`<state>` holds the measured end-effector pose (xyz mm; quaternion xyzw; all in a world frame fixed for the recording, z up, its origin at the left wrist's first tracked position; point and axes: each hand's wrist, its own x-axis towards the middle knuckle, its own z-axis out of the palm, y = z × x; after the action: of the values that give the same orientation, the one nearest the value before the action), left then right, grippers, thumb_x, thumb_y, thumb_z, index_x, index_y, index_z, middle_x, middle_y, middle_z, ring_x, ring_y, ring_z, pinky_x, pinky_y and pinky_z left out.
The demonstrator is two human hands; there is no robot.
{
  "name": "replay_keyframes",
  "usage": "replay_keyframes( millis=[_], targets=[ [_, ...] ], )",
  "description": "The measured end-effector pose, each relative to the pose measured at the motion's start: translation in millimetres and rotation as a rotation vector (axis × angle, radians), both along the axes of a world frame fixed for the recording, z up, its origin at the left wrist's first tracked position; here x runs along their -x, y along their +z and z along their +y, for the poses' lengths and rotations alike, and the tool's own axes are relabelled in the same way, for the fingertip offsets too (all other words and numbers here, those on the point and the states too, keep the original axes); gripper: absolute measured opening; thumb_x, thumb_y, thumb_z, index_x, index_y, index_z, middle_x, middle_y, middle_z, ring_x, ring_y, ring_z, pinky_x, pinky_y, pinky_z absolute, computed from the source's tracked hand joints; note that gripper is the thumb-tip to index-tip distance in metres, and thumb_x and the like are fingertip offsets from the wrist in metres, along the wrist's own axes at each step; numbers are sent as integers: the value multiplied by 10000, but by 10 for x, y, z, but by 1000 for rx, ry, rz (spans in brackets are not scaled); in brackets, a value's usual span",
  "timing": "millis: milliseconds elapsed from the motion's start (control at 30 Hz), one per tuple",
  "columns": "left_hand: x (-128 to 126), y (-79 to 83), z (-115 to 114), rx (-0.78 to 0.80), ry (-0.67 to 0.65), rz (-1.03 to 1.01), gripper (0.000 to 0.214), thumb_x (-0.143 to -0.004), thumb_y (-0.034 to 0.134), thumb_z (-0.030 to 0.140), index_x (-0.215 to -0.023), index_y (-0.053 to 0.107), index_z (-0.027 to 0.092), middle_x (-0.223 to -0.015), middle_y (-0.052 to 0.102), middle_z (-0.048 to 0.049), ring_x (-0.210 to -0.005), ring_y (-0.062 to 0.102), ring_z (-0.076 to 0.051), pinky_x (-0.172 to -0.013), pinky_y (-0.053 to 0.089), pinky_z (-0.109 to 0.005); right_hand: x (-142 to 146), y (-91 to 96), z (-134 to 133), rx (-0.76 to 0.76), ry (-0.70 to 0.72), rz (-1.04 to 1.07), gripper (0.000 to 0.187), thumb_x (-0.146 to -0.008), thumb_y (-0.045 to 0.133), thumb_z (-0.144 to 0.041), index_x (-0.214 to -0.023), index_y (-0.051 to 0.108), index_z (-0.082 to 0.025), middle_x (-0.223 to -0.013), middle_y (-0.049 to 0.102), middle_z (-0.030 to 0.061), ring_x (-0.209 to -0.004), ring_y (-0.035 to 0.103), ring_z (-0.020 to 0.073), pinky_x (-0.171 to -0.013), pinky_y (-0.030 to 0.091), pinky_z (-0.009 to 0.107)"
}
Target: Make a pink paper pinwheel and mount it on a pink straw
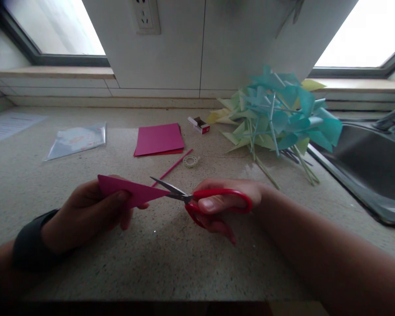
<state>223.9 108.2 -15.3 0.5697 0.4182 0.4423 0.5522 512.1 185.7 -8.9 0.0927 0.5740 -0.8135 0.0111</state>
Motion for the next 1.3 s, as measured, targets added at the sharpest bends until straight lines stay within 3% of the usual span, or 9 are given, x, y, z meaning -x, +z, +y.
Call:
replay_keyframes(
  millis=[200, 433, 767, 1300],
  targets=[
    [34, -44, -8, 10, 20, -21, 116, -857, 754, 301, -853, 760, 185, -726, 764, -66, -453, 642, -135, -380, 461, -173, -6, -34, 0, 9, -24, 6, 477, -911, 633, -572, -834, 638, -101, -545, 545, -33, -375, 493, 74, -354, 481, 180],
    [38, -53, -7, 29, 35, -18, 125, -859, 751, 287, -860, 762, 163, -649, 728, -60, -422, 597, -119, -359, 408, -166, -9, -16, 20, 5, -13, -29, 467, -908, 635, -581, -841, 634, -118, -530, 532, -51, -361, 492, 74, -339, 474, 180],
    [56, -81, 0, 0, 32, -48, 100, -868, 735, 264, -865, 769, 170, -726, 763, -73, -449, 598, -122, -379, 424, -191, -32, -32, 19, -41, -22, -47, 488, -904, 611, -617, -765, 573, -150, -486, 507, -62, -325, 476, 75, -323, 445, 173],
    [61, -93, 10, -72, 17, -26, 138, -894, 719, 315, -859, 781, 196, -761, 775, -72, -478, 600, -124, -423, 463, -208, -63, -78, 26, 9, -18, -35, 443, -924, 627, -555, -752, 564, -151, -465, 519, -59, -309, 456, 69, -304, 399, 150]
  ],
)
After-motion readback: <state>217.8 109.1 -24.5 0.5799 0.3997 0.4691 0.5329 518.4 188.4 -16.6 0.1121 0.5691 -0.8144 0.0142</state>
